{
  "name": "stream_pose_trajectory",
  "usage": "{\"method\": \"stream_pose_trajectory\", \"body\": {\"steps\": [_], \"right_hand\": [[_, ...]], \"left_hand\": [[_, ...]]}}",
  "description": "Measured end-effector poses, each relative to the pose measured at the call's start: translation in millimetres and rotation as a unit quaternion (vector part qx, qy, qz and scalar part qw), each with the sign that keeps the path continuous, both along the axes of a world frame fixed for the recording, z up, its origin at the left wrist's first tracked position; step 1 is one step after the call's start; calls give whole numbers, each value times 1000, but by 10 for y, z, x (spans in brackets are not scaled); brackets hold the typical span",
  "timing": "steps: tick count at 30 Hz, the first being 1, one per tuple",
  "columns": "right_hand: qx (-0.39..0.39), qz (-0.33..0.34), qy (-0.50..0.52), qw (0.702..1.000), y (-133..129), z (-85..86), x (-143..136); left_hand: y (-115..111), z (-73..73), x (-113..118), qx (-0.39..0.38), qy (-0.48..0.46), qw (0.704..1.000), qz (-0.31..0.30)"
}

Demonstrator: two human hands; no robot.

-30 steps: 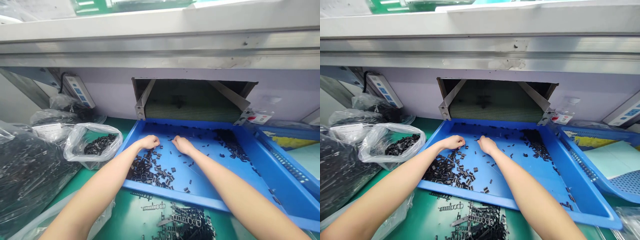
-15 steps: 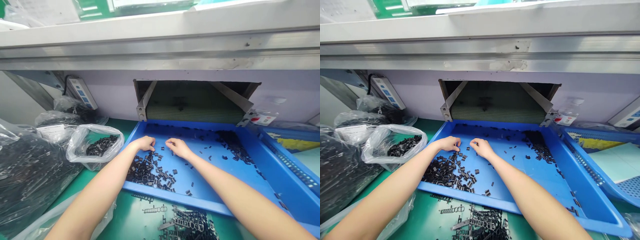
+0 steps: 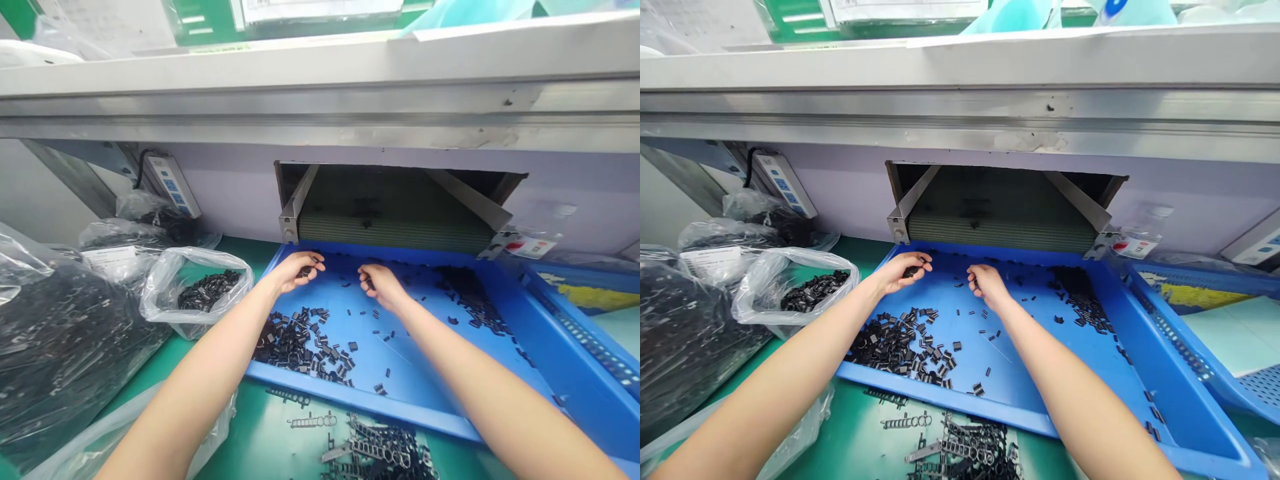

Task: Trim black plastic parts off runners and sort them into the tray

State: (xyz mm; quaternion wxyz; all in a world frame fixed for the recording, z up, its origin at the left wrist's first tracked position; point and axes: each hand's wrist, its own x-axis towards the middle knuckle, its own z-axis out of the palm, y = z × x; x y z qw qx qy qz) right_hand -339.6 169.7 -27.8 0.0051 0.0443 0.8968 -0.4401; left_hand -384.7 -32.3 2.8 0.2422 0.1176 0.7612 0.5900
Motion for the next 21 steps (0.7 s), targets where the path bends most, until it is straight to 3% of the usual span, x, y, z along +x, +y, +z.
{"method": "stream_pose_trajectory", "body": {"steps": [3, 5, 10, 13, 16, 21], "right_hand": [[-1, -13, 14, 1000, 214, 80, 19], [22, 2, 14, 1000, 183, 69, 68], [129, 121, 15, 984, -393, -130, 236], [206, 142, 14, 968, -598, -231, 275], [271, 125, 12, 954, -490, -277, 265], [350, 88, -10, 933, -44, -277, 279]], "left_hand": [[-19, 59, -13, 93, -23, 994, 50], [-9, 47, -12, 121, -45, 989, 71], [58, -52, -6, 113, -93, 985, 93], [87, -92, -3, 89, -105, 986, 93], [107, -109, 13, 64, -106, 989, 86], [132, -113, 62, 21, -95, 993, 64]]}}
